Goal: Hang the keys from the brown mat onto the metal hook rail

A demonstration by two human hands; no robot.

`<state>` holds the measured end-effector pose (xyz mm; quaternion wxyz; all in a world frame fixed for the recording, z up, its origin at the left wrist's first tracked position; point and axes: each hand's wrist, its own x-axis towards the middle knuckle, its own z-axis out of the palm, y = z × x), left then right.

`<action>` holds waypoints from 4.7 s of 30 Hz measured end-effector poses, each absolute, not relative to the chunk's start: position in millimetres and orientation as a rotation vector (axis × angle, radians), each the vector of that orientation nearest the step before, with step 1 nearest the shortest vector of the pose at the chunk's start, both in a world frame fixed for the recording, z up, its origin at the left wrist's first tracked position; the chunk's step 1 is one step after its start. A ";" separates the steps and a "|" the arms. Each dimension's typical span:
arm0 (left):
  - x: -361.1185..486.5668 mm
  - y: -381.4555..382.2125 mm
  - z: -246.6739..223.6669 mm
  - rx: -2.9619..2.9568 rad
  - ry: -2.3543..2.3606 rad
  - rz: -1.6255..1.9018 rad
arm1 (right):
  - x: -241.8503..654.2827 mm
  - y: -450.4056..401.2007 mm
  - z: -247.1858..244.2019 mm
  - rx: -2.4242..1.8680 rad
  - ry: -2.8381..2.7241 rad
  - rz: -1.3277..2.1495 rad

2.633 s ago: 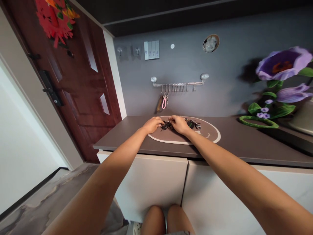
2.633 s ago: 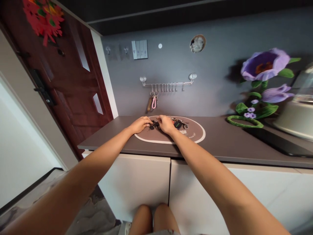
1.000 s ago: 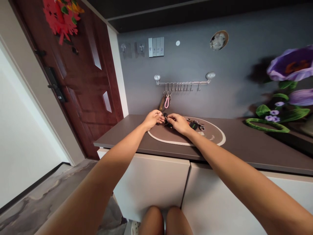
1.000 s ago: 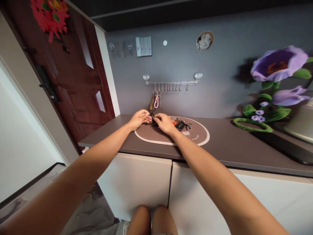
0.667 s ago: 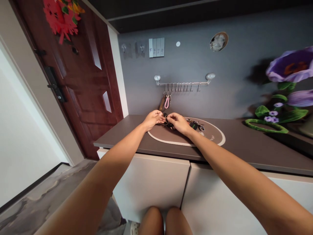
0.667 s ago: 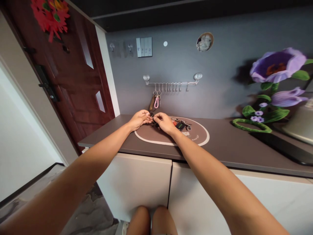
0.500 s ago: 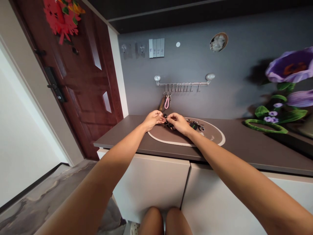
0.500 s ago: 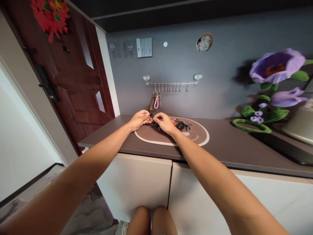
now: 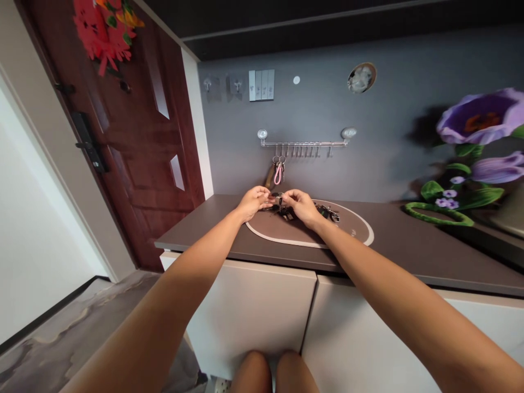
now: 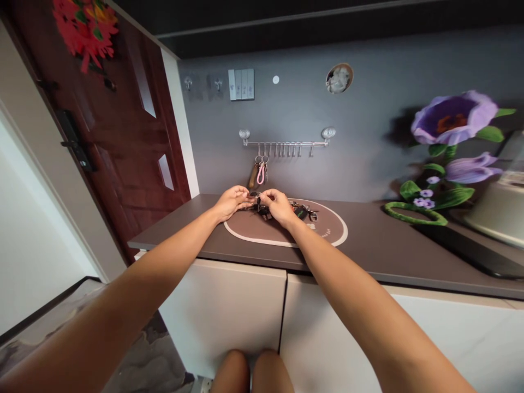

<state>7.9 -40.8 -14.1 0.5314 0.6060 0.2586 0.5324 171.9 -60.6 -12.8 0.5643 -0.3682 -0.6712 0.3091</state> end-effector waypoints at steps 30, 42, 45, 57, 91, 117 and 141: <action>9.8 -31.2 -29.0 2.336 1.191 1.227 | 174.8 -64.4 -4.2 -0.825 -1.269 0.912; 12.3 -41.3 -22.5 2.608 1.378 1.010 | 167.2 -29.4 50.4 -0.816 -1.137 0.924; 13.0 -43.1 -21.8 2.691 1.385 0.969 | 163.6 -14.1 64.2 -0.824 -1.080 0.869; 15.3 -45.6 -20.8 2.876 1.345 0.864 | 155.8 35.4 85.7 -0.933 -0.865 0.753; 11.6 -41.3 -23.3 2.923 1.272 0.859 | 166.3 30.6 60.9 -0.992 -1.036 0.774; 6.7 -42.4 -20.9 2.929 1.207 0.816 | 194.7 -66.5 -10.9 -1.345 -1.771 0.127; 4.7 -40.4 -21.4 2.876 1.295 0.728 | 183.5 -66.3 -14.0 -1.429 -1.912 -0.029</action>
